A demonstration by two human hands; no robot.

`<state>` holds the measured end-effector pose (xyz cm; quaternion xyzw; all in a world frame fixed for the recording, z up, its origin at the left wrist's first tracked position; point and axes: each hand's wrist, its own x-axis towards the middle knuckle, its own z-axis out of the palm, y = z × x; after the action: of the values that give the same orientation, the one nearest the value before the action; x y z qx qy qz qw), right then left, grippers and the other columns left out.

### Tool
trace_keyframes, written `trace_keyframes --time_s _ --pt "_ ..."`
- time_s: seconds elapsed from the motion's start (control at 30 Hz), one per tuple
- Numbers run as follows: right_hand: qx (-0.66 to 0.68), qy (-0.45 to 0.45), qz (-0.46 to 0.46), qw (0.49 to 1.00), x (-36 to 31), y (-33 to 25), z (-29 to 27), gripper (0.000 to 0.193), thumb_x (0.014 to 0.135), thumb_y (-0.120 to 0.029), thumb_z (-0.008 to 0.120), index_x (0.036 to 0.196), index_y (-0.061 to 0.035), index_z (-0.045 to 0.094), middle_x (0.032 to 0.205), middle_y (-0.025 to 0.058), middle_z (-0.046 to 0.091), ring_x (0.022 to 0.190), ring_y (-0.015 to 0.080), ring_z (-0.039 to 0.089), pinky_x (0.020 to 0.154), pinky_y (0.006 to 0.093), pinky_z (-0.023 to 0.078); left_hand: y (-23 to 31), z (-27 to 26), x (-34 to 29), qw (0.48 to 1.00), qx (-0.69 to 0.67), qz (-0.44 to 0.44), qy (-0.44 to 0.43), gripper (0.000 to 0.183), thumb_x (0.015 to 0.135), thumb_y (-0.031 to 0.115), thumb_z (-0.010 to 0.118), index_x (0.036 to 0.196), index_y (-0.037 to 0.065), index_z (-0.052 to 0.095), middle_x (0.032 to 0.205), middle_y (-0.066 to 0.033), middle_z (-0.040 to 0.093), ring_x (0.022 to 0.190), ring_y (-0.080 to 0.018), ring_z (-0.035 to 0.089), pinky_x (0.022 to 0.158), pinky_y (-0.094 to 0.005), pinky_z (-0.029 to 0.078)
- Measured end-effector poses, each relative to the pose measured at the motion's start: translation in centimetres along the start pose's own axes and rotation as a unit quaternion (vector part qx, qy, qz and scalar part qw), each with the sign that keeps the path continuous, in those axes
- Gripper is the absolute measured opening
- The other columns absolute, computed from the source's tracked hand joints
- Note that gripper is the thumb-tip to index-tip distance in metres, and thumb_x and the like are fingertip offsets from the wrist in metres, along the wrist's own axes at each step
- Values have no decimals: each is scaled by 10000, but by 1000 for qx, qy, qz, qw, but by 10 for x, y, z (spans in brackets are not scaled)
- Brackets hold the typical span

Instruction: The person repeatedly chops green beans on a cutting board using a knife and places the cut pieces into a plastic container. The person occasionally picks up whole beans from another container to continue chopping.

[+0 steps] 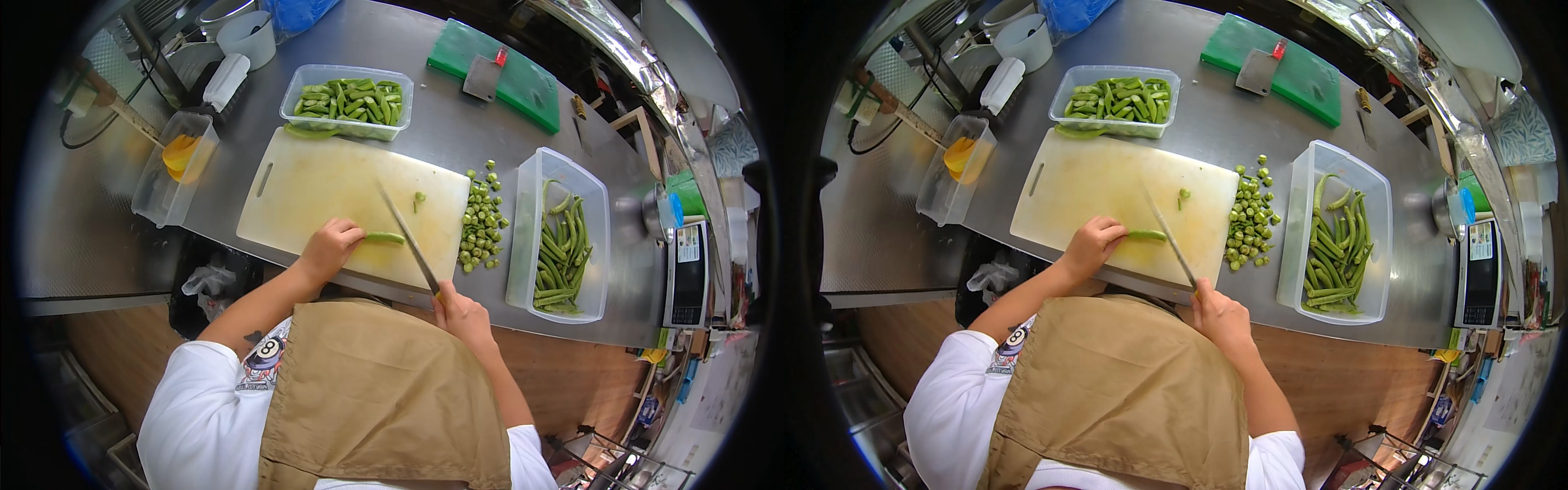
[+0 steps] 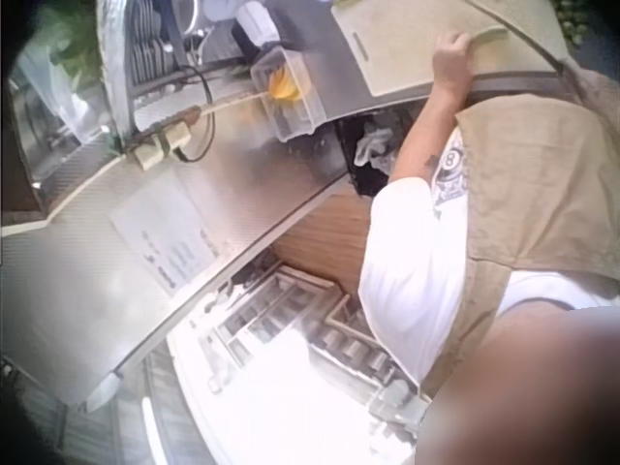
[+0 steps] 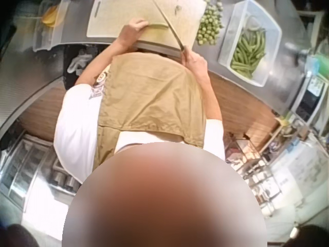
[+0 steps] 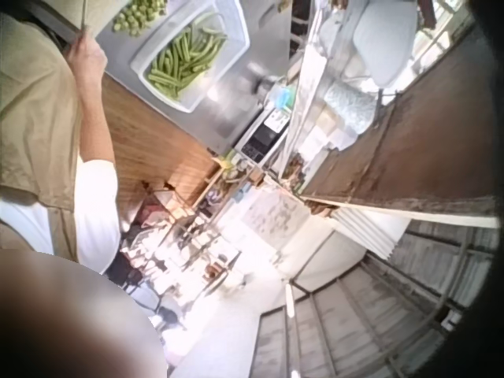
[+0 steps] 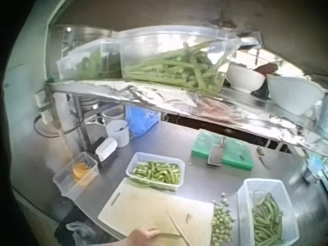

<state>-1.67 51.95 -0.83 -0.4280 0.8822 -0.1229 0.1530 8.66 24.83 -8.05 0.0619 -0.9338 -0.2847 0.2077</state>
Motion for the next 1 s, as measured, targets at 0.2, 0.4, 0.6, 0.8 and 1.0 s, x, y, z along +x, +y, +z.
trace_keyframes --time_s 0.2,0.4,0.6,0.8,1.0 --pt "-107 -84 -56 989 -26 8 -33 126 967 -198 514 1048 -112 471 718 98 630 618 312 660 507 434 514 -13 -1 6 994 52 87 -30 142 828 46 635 960 64 684 940 -85 672 863 -272 630 746 -350 541" --pt "-135 -122 -30 983 -26 20 -22 142 971 -216 508 1045 -101 468 738 108 635 656 321 668 531 439 517 -15 -1 4 994 57 91 -36 184 812 33 615 984 55 677 978 -92 668 874 -270 631 752 -350 543" --pt "-49 -71 -80 993 8 22 -1 149 972 -219 497 1052 -97 466 804 131 668 686 353 668 559 475 516 -19 2 3 995 43 84 -22 192 809 20 613 988 34 679 963 -111 664 895 -278 638 760 -350 545" --pt "-41 -139 -57 988 5 15 -8 172 955 -232 535 1036 -105 453 779 128 671 695 354 665 563 496 506 -22 8 0 996 29 78 -12 183 809 21 624 982 29 684 941 -114 667 897 -278 642 759 -349 548" --pt "4 -74 -90 993 35 4 0 204 938 -244 573 1033 -108 454 745 138 658 706 372 657 586 496 504 -23 10 5 993 22 114 10 172 826 76 662 994 37 656 947 -100 645 885 -281 629 748 -354 541"
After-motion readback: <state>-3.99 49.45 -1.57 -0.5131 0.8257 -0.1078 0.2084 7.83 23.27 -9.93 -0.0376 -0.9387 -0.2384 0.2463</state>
